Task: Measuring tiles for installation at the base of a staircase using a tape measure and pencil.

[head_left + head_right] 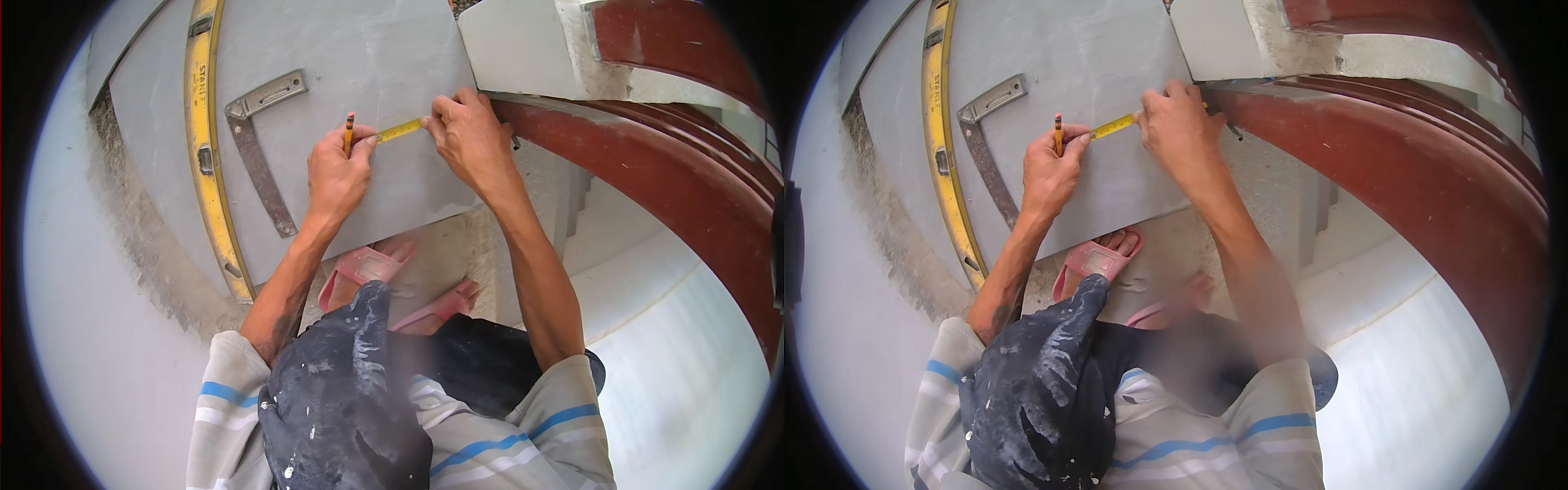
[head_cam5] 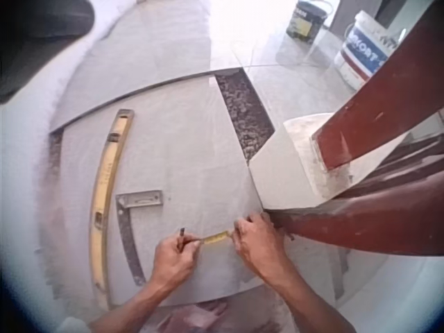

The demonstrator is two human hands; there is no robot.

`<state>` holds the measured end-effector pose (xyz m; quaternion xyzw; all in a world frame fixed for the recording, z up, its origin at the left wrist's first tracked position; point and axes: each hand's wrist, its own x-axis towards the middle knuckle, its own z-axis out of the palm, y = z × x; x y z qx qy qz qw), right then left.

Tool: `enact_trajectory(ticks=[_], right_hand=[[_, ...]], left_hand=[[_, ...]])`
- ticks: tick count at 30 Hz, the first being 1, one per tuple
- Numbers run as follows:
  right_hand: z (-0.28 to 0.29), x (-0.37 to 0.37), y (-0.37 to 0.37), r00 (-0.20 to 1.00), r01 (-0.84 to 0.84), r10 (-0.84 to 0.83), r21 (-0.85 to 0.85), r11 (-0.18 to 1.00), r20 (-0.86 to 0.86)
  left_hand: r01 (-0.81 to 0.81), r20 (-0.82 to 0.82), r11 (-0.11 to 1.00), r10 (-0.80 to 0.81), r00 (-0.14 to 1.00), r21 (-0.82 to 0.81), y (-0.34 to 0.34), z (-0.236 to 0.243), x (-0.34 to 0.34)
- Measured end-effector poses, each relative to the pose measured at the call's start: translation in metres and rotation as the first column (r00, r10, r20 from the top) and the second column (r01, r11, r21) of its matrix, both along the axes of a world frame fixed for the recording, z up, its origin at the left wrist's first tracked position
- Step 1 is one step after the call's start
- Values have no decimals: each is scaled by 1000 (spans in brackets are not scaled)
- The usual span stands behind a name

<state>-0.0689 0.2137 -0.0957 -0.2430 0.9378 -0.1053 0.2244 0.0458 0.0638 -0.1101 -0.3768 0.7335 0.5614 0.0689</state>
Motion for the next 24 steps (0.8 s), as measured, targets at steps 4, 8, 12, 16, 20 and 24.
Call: enact_trajectory(ticks=[4, 8, 12, 16, 20, 24], right_hand=[[1, -2, -2, 999, 19, -20, -27, 999, -44], [-3, -2, 1, 991, 51, -57, -52, 997, -118], [-3, -2, 2, 992, 79, -85, -69, 994, -91], [-1, -3, 1, 995, 79, -82, -58, 995, -50], [-5, -5, 1, 997, 74, -74, -23, 997, -19], [-6, -7, 1, 998, 66, -66, -23, 998, -18]], left_hand=[[-10, 8, 999, 11, 1000, -36, -1, 0, -8], [21, 8, 999, -21, 1000, -47, 2, -7, -13], [9, 40, 998, -6, 999, -60, 3, -6, -18], [23, 31, 995, -20, 999, -96, 3, -7, -19], [20, 55, 996, -15, 998, -92, 3, -7, -22], [18, 53, 995, -14, 999, -93, 3, -5, -23]])
